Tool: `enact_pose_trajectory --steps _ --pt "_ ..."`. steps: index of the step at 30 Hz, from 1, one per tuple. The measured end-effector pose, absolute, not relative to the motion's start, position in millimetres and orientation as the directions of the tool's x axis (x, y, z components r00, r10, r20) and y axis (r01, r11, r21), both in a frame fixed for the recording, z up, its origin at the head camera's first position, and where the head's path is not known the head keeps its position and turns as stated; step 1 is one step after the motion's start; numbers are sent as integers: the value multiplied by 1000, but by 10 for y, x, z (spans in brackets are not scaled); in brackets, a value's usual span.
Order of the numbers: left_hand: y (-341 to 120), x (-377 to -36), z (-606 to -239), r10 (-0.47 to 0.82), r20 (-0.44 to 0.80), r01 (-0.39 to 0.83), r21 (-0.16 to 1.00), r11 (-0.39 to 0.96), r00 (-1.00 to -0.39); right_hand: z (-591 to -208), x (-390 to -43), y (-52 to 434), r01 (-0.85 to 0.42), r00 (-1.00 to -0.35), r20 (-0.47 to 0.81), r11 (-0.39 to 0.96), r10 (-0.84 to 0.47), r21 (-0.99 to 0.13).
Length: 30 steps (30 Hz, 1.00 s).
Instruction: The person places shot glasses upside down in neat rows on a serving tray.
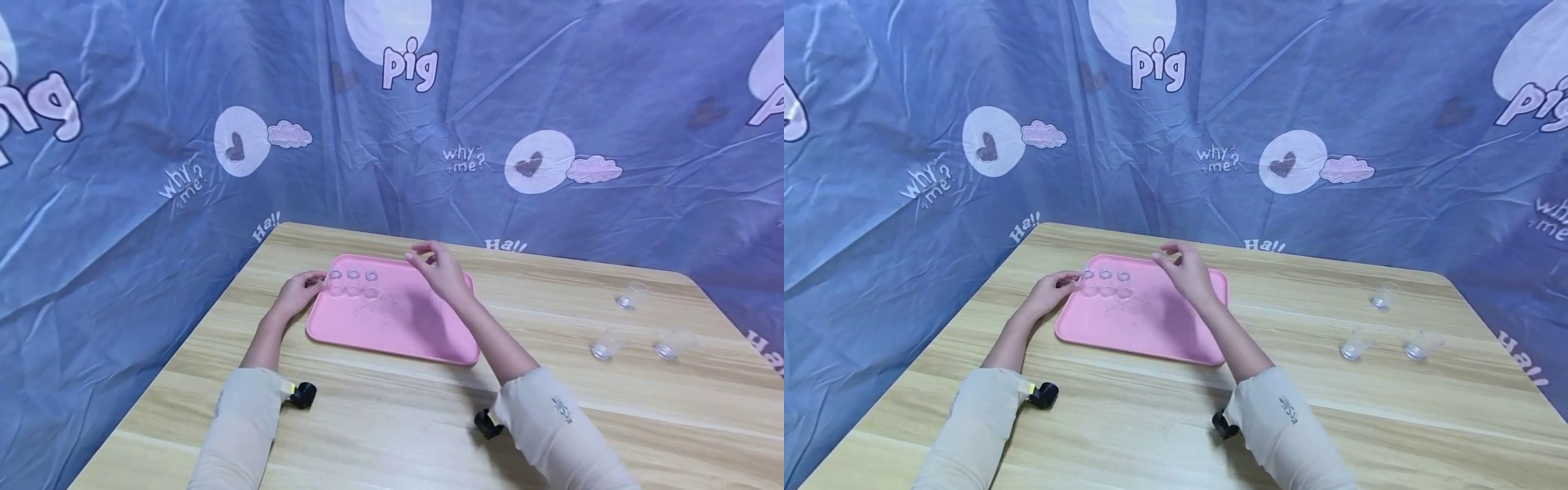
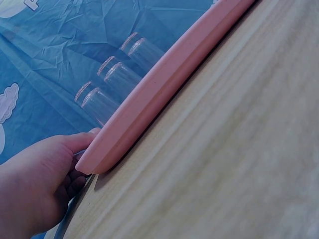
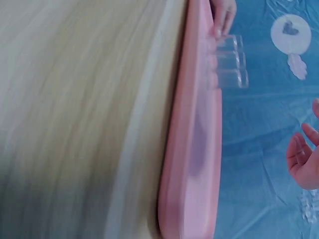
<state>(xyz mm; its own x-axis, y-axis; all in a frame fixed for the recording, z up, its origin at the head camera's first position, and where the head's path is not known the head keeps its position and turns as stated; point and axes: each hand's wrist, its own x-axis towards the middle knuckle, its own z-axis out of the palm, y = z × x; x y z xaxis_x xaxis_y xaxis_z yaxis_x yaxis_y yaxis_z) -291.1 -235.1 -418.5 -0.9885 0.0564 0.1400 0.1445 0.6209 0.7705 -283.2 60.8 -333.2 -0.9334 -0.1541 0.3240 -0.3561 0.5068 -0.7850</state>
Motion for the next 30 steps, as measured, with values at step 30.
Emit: enact_pose_trajectory --steps 30 --pt "-2352 -2897 -4175 56 103 116 784 610 -993 -3238 -2284 2398 -243 -935 354 664 36 -707"
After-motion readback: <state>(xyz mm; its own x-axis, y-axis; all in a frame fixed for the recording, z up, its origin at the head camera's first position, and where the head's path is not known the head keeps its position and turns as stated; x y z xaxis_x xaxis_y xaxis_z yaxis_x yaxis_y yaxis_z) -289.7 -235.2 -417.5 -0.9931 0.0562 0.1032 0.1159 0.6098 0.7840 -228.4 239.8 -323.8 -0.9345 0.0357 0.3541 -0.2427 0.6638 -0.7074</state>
